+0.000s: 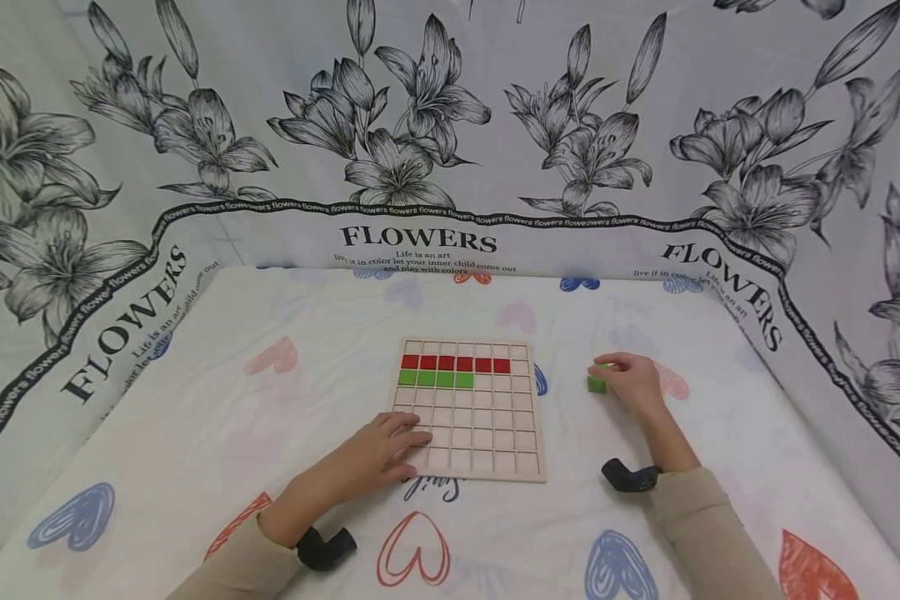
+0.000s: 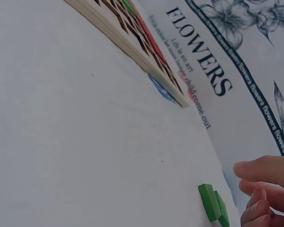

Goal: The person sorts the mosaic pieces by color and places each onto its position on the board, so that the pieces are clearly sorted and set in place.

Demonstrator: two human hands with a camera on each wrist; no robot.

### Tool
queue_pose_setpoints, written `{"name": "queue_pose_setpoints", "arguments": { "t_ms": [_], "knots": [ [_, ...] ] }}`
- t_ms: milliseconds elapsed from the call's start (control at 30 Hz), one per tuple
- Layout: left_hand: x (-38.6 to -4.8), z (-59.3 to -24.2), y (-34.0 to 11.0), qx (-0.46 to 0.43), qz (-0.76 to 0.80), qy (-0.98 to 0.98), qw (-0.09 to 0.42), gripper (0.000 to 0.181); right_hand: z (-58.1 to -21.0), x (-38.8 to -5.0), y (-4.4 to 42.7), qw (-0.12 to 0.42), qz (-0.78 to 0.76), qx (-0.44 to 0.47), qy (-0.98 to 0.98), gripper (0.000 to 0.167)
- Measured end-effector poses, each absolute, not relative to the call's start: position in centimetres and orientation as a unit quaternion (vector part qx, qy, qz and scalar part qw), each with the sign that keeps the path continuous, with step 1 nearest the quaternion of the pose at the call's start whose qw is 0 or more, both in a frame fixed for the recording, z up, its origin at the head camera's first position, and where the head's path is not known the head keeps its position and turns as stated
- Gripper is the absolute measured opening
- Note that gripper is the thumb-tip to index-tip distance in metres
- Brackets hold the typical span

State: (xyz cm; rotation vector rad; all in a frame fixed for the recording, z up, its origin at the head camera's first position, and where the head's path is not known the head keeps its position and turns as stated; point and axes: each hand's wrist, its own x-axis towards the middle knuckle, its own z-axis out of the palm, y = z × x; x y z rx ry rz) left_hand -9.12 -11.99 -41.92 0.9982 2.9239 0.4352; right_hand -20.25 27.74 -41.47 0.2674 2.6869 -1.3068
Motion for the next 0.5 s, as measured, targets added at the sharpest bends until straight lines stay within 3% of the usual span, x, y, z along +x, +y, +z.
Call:
{"name": "queue_pose_setpoints", "arguments": {
  "t_ms": [500],
  "knots": [
    [-9.05, -41.92, -12.04, 0.326, 0.136, 0.935, 0.000, 0.043, -41.85, -20.78, 28.71, 0.056, -0.432, 0.113, 0.893, 0.054]
  ]
}}
